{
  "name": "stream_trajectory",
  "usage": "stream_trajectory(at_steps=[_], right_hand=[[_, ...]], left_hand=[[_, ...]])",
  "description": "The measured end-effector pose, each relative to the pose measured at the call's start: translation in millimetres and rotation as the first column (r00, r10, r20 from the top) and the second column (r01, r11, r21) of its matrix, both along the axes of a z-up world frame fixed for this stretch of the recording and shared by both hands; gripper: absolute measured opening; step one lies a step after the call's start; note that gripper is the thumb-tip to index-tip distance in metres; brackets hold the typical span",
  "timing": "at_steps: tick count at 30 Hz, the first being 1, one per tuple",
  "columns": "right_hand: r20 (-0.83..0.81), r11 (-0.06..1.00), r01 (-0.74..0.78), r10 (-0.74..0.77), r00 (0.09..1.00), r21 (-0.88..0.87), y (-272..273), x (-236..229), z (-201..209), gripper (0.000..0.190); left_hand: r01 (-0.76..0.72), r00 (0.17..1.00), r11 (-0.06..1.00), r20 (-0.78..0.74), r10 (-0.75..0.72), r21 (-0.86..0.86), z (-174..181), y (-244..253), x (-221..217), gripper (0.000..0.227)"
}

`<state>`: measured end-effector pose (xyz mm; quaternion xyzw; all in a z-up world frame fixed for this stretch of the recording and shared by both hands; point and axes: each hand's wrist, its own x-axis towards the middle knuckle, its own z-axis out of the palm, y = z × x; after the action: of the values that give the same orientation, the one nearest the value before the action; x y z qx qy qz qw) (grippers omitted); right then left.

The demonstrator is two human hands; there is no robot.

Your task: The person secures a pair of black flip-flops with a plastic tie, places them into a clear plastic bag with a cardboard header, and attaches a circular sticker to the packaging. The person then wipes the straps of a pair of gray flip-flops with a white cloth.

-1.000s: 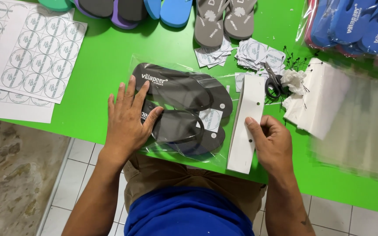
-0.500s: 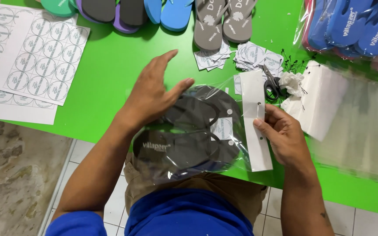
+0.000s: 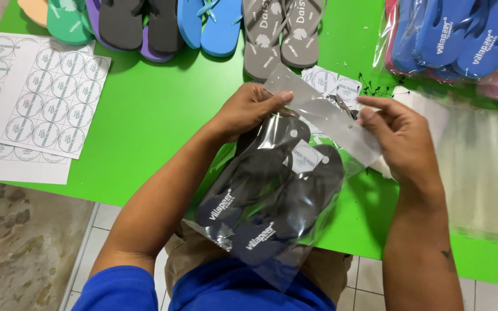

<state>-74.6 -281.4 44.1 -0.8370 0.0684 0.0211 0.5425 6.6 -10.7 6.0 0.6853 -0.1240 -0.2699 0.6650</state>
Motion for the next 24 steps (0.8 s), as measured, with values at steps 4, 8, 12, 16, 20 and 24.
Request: stream_trajectory(at_steps=[4,8,12,16,20,24], right_hand=[[-0.080,0.892,0.208,-0.192,0.978,0.401,-25,7,-33,0.050],[-0.139,0.889,0.186,-0.140,0.980,0.419,-16,10,-46,0.042],[-0.026,0.904,0.239,-0.246,0.969,0.354,-18,16,-57,0.024],[0.167,0.913,0.226,-0.295,0.941,0.339,-30,22,-92,0.025],[0.185,0.877,0.277,-0.370,0.910,0.393,-30,23,-98,0.024],[0.091,0.783,0.262,-0.374,0.923,0.564,7,18,-54,0.036]], left_hand=[[-0.241,0.970,0.971,-0.025,0.241,-0.004,-23,-2,5,0.044],[-0.312,0.950,0.949,-0.053,0.309,-0.051,-30,-3,-1,0.041],[-0.323,0.938,0.946,-0.143,0.316,-0.026,-17,-3,-8,0.032],[-0.388,0.917,0.914,-0.147,0.370,-0.121,-37,-8,-9,0.029],[-0.386,0.917,0.916,-0.156,0.367,-0.111,-34,-15,-9,0.028],[-0.448,0.887,0.879,-0.208,0.413,-0.164,-2,-23,-22,0.024]])
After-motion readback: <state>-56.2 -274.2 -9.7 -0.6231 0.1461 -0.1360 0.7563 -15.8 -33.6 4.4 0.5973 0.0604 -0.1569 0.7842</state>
